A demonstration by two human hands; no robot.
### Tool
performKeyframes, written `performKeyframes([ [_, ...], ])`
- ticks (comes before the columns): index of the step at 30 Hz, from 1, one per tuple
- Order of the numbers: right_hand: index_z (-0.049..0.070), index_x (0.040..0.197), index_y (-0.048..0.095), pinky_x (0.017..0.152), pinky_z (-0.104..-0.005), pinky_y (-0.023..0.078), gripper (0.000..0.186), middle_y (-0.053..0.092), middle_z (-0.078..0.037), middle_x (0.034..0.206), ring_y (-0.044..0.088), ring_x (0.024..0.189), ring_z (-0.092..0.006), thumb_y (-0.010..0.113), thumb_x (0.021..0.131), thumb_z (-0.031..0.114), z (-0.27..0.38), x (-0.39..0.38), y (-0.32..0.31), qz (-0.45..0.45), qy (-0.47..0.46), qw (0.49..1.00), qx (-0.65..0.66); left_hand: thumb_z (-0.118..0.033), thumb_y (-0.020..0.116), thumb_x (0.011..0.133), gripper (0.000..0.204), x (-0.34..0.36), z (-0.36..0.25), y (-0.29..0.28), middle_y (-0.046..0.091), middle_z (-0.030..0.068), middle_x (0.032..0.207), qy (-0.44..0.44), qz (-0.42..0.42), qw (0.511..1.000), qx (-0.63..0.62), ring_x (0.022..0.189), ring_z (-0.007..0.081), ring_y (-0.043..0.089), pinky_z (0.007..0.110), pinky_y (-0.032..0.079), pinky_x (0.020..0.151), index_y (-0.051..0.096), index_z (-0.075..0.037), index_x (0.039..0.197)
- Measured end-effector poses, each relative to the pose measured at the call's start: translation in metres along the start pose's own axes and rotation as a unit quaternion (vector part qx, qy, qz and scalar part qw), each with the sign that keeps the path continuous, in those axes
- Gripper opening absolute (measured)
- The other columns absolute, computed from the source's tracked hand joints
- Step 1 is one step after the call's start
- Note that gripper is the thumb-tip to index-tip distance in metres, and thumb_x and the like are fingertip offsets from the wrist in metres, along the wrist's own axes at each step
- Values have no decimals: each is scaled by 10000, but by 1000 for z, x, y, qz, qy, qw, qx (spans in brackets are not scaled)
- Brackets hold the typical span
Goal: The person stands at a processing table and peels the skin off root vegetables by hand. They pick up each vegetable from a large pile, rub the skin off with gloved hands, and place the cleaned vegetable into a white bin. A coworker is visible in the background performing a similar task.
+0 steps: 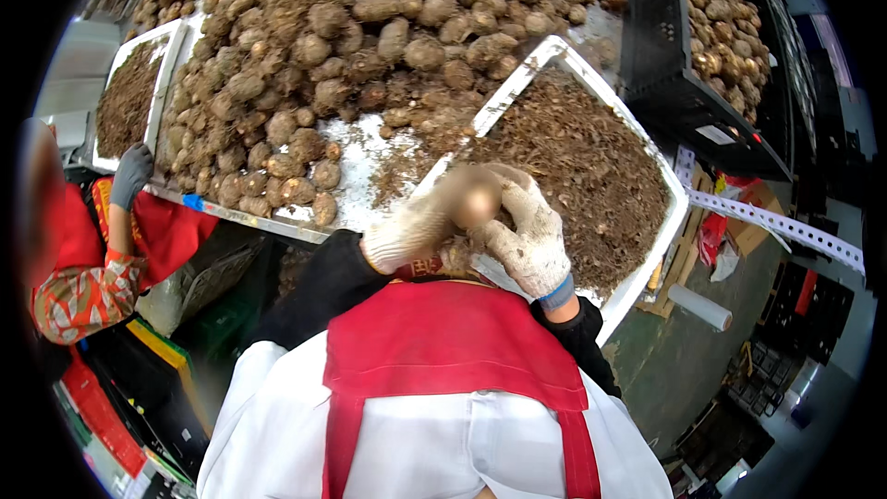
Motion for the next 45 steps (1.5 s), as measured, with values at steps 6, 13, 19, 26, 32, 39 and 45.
performKeyframes([
  [6,75,1233,690,991,-429,519,402,640,-136,1267,629,1150,-354,734,837,136,25,9,-3,-56,-86,985,-136,-533,478,1055,467,-16,48,-69,623,30,805,-72,-255,964,9,515,130,563,255,407,386,581,-85,1134],
  [13,131,989,739,926,-420,529,220,690,-35,1102,651,1079,-314,759,771,109,35,2,9,-34,-166,963,-209,-667,412,1032,675,-15,4,-49,601,16,731,-26,-221,975,26,479,78,502,215,396,389,584,-23,1144],
  [19,125,953,750,910,-414,515,126,707,-63,1055,647,1028,-299,668,900,205,-27,-21,-15,-21,31,980,-195,-399,525,1074,368,-32,-110,-124,629,40,829,78,-340,914,-207,560,93,576,244,535,479,599,-51,983],
  [26,116,989,753,922,-415,517,150,699,-86,1108,647,1054,-312,662,918,212,-25,-16,-17,-48,31,982,-180,-268,584,1034,308,-56,-295,-121,664,148,1268,317,-308,868,226,1021,180,679,291,614,802,605,-27,1226],
  [32,134,1000,743,926,-411,512,143,696,-69,1108,642,1058,-300,646,935,217,-20,-15,-4,-29,17,983,-182,-106,724,878,628,17,-112,-41,537,164,1468,69,-52,596,799,1198,340,642,427,548,1021,527,-126,1474],
  [39,112,997,739,899,-433,519,144,695,-80,1080,641,1035,-320,656,923,204,-21,-16,1,2,19,983,-180,-154,757,830,501,46,-69,-46,602,89,1318,107,-4,515,850,1017,340,675,437,580,809,626,-172,1313],
  [45,91,1003,741,917,-410,523,155,701,-91,1097,653,1037,-314,658,928,198,-35,-26,-18,-37,51,986,-155,-67,664,960,223,44,-101,-43,716,95,1114,75,-145,703,692,1022,218,702,345,603,883,718,-90,1175],
])
Point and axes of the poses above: each hand's wrist, its own x-axis towards the middle knuckle, its own y-axis out of the palm, z = x × y, the point moved 10 cm from there along x, towards the middle knuckle
